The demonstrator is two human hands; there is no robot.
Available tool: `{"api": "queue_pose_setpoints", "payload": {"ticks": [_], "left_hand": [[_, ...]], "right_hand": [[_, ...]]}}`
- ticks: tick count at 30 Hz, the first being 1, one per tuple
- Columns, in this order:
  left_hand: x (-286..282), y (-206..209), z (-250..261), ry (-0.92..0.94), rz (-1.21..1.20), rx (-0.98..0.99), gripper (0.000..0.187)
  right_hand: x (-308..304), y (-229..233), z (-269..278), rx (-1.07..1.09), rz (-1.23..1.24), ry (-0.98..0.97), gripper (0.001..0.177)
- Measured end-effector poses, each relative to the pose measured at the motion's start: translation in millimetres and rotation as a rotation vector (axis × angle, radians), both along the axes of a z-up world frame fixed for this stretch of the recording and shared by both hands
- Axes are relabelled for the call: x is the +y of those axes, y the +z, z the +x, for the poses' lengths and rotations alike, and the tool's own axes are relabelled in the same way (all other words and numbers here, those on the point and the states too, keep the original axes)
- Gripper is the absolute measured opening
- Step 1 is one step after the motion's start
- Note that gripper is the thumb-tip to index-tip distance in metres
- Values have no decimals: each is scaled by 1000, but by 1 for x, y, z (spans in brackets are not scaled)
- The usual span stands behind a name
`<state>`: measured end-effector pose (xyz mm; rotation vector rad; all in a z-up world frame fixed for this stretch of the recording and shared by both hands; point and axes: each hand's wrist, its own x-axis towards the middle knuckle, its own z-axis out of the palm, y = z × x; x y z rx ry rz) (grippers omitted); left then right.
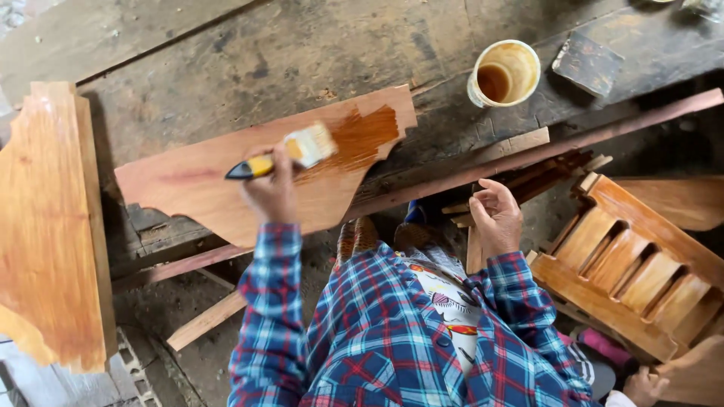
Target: The person applies a brown liquid finish to a curved wooden board using a paintbrush. They dip the brush into a container of finish and spread it evenly across the surface of the wood, flipping the board over to coat the other side as well.
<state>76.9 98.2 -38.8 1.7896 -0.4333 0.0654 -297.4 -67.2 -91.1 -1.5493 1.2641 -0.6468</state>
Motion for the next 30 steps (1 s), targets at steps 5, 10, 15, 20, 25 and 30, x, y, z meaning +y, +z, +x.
{"api": "queue_pose_setpoints", "payload": {"ticks": [5, 10, 15, 20, 25, 30], "left_hand": [[57, 45, 19, 111, 309, -183, 19], [-29, 19, -19, -54, -56, 102, 9], [-110, 15, -41, -264, -111, 167, 15], [-100, 7, -25, -130, 48, 223, 20], [-24, 21, 26, 10, -10, 313, 18], [26, 11, 56, 149, 69, 80, 16]], "right_hand": [[-10, 9, 4, -21, 6, 14, 41], [-15, 16, -5, -11, 14, 37, 39], [-17, 16, -20, -4, 23, 42, 38], [-13, 14, -34, 40, 35, 20, 37], [-21, 1, -36, 16, 75, 24, 38], [-23, -6, -33, -18, 81, 12, 37]]}}
